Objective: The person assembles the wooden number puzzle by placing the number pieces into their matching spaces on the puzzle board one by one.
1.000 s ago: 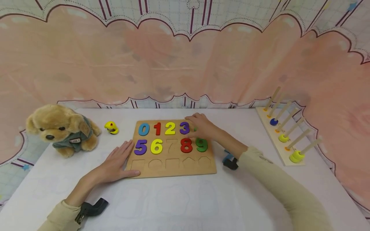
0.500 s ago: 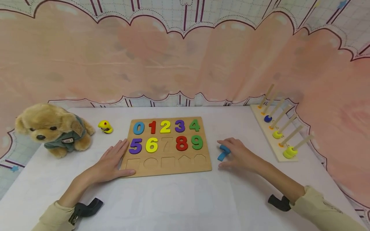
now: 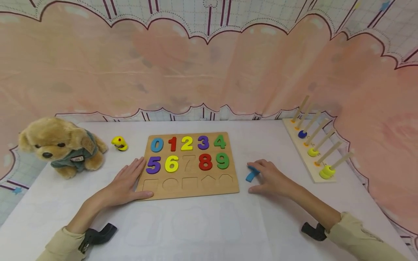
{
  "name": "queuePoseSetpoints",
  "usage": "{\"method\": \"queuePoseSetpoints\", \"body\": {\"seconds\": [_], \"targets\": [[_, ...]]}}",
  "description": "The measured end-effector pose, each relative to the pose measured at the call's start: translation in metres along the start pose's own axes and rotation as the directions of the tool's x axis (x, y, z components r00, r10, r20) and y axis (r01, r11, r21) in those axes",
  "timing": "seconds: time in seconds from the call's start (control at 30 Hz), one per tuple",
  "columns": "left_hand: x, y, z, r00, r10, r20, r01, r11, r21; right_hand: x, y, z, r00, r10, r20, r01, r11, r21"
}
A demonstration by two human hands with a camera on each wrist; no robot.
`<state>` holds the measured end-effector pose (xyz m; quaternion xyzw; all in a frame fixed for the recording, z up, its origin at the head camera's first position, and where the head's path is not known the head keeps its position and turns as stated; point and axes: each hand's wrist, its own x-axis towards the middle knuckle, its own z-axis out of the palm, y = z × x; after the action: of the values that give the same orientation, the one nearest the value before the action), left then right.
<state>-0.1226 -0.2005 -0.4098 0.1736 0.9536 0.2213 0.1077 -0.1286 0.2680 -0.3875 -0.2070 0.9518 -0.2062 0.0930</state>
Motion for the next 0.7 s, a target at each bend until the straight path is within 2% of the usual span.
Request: {"method": "queuePoseSetpoints", "body": {"seconds": [0.3,0.7], "targets": [[0.0003,0.0007,-0.0004,1.0,-0.006,0.007,0.006,1.0,-0.007,0.0036,0.0016,0.0014,0.999,0.037,0.013,-0.038,0.998,0.058],[0.001,-0.0002,0.0011,1.0,-0.001,0.003,0.001,1.0,0.001,0.0087,0.0082,0.009,0.997,0.051,-0.066,-0.047,0.997,0.055]]}}
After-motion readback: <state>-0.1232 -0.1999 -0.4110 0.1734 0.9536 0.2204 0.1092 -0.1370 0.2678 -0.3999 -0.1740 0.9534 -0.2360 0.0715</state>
